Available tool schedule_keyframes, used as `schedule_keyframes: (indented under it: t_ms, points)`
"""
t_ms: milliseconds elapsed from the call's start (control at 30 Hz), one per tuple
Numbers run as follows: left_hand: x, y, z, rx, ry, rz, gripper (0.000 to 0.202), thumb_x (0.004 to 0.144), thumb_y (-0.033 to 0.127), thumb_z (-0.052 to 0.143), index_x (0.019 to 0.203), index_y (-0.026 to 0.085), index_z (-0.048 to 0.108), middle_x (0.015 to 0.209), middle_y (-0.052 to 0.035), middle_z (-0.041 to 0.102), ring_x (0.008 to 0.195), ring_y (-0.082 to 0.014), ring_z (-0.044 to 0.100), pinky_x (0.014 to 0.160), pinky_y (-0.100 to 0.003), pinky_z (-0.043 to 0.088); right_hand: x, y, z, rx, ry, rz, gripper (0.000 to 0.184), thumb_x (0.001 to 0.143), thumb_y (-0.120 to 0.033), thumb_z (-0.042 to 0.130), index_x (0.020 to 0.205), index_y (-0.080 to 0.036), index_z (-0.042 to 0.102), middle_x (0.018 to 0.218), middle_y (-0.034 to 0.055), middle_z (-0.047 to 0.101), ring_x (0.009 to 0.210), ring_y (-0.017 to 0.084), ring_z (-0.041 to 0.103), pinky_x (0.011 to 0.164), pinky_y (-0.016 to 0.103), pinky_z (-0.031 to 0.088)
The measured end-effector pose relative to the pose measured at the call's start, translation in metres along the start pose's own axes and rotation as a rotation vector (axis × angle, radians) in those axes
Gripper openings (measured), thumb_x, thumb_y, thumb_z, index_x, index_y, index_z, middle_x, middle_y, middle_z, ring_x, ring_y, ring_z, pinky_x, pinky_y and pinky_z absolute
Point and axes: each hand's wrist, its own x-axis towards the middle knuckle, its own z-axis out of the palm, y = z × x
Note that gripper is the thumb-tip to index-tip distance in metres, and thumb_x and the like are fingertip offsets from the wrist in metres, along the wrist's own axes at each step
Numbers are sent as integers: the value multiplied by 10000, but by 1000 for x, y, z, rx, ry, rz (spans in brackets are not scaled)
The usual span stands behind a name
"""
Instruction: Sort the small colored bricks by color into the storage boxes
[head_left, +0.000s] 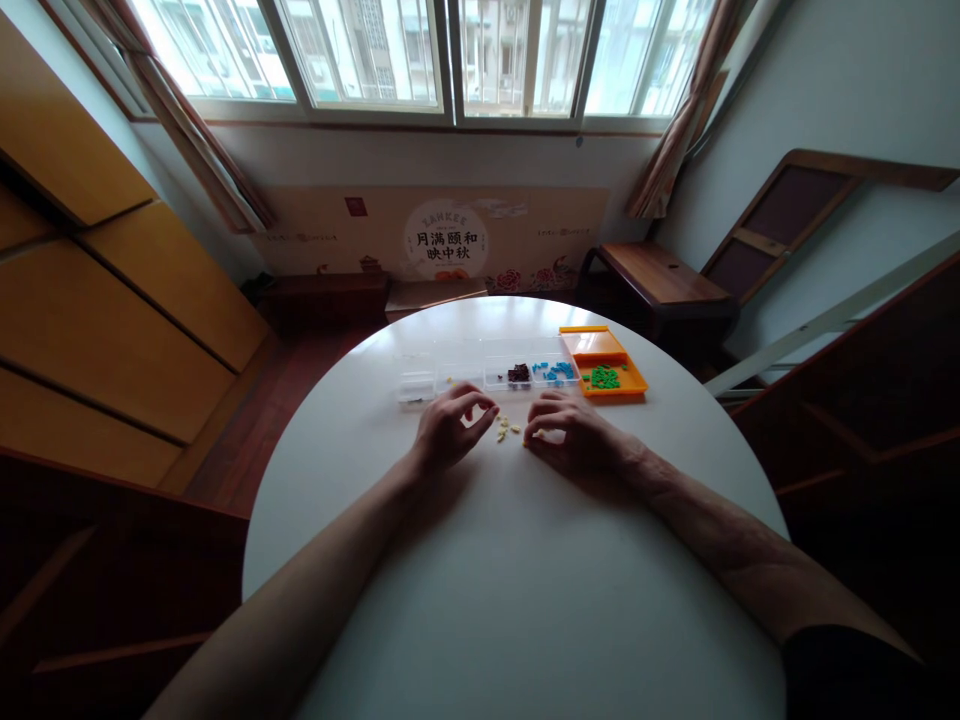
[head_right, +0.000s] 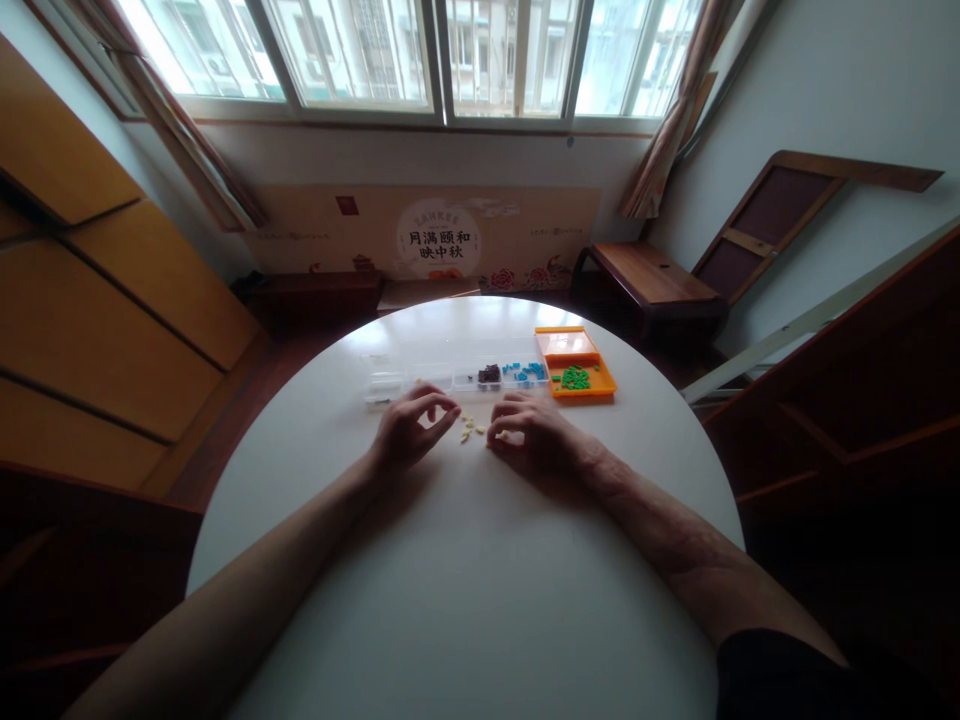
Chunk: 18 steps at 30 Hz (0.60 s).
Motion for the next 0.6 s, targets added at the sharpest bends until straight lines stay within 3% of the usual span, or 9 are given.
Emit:
schedule_keyframes:
  t_ms: [600]
  points:
    - [3,-3,0,10,26,-24,168,1048,336,711,969,214,794,964,-35,735,712,-128,633,689,-276,517,2,8,0,-41,67,3,89,1021,-177,714,959,-237,738,966,56,776,919,221,685,881,395,574]
